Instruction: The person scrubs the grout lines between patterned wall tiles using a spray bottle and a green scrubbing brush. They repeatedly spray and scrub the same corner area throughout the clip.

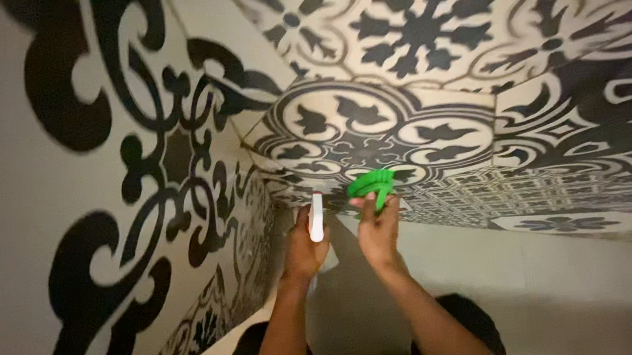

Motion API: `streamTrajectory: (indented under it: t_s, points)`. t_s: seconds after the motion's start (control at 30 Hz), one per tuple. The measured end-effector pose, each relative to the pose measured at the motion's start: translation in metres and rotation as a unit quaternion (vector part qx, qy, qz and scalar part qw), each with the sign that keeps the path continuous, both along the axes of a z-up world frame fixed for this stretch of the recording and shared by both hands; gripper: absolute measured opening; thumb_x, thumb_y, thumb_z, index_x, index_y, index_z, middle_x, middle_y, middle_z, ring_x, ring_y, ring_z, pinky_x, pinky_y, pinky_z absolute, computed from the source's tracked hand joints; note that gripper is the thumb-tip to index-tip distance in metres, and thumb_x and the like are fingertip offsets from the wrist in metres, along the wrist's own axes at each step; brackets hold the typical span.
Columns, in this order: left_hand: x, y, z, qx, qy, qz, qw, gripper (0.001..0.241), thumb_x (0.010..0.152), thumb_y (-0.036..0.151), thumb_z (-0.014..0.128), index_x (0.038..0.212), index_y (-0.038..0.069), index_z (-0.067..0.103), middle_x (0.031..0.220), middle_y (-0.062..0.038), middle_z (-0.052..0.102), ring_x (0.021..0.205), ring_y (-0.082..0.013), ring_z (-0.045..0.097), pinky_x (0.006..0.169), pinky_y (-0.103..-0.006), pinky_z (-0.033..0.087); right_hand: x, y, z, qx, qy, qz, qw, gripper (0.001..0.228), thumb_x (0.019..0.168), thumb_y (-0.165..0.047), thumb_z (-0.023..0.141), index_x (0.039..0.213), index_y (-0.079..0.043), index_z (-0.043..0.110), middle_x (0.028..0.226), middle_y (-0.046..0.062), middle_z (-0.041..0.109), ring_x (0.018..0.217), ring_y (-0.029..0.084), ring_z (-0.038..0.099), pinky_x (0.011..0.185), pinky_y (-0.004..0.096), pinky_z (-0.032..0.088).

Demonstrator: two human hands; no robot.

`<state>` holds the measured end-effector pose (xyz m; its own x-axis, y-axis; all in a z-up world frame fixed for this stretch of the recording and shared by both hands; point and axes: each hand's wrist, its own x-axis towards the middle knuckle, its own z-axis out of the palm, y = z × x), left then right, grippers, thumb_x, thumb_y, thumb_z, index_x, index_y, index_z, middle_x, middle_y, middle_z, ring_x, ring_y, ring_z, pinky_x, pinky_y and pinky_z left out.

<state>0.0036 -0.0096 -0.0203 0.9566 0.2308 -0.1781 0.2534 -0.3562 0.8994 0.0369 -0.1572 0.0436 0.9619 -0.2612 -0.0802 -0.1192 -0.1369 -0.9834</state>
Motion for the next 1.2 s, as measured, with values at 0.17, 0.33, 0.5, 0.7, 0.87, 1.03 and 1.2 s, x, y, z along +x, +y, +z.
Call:
streamTrajectory:
  t_s: [0.17,0.33,0.5,0.7,0.87,1.03,1.2]
  points:
    - [-0.025,-0.016,0.025,-0.058,0.069,0.016,0.996,0.055,0.088,0.016,0.065,0.142,0.013,0.052,0.095,-0.016,0.071,0.080,-0.0283,0.066,0.071,-0.0418,0.052,-0.006,-0.021,-0.005,-0.039,0.102,0.020,0.994,0.032,0.106,-0.042,0.048,0.109,-0.010,0.048,0.095,0.012,0.076,0.076,0.023,0.066,0.071,0.039,0.050]
    - [-0.026,-0.046,0.022,-0.083,0.060,0.010,0.995,0.049,0.091,0.015,0.065,0.139,0.016,0.056,0.090,-0.007,0.074,0.074,-0.0194,0.065,0.070,-0.0339,0.052,-0.018,-0.074,-0.024,-0.106,0.060,0.067,0.990,0.033,0.103,-0.049,0.047,0.100,-0.017,0.054,0.082,0.000,0.064,0.065,0.014,0.061,0.061,0.034,0.048]
    - [-0.018,-0.056,-0.001,-0.105,-0.065,-0.002,0.992,0.051,0.086,0.007,0.069,0.135,0.003,0.059,0.108,-0.022,0.074,0.101,-0.0288,0.069,0.090,-0.0448,0.054,-0.069,-0.109,-0.127,-0.047,0.098,-0.023,0.994,0.030,0.113,-0.024,0.049,0.110,0.005,0.050,0.092,0.027,0.064,0.083,0.032,0.063,0.079,0.047,0.048]
    - [0.003,-0.038,-0.049,-0.013,-0.014,0.027,0.999,0.052,0.080,0.022,0.080,0.130,0.017,0.066,0.090,-0.018,0.076,0.087,-0.0381,0.075,0.070,-0.0482,0.053,-0.022,-0.102,-0.156,-0.057,0.038,-0.001,0.998,0.022,0.105,-0.026,0.061,0.106,-0.005,0.054,0.077,0.011,0.063,0.070,0.023,0.061,0.068,0.036,0.048]
    - [0.001,-0.013,-0.024,0.034,0.021,0.055,0.998,0.048,0.080,0.027,0.073,0.126,0.015,0.067,0.096,-0.023,0.075,0.097,-0.0443,0.073,0.078,-0.0536,0.053,-0.047,-0.076,-0.087,-0.044,0.064,0.058,0.995,0.033,0.111,-0.034,0.053,0.116,-0.001,0.051,0.100,0.022,0.073,0.092,0.037,0.075,0.083,0.049,0.059]
    - [0.002,0.002,-0.038,0.007,0.006,0.060,0.998,0.049,0.080,0.026,0.072,0.127,0.013,0.067,0.095,-0.020,0.076,0.094,-0.0401,0.074,0.080,-0.0521,0.055,-0.069,-0.055,-0.092,-0.064,0.073,0.114,0.989,0.026,0.106,-0.017,0.060,0.121,-0.001,0.047,0.105,0.025,0.074,0.089,0.033,0.074,0.079,0.047,0.058]
    - [0.017,0.018,-0.041,0.031,0.025,0.040,0.998,0.042,0.080,0.035,0.072,0.114,0.011,0.067,0.098,-0.022,0.073,0.099,-0.0416,0.072,0.079,-0.0537,0.053,-0.078,-0.031,-0.110,-0.068,0.070,0.158,0.983,0.031,0.105,-0.025,0.065,0.119,-0.005,0.047,0.114,0.024,0.076,0.088,0.026,0.075,0.079,0.040,0.061]
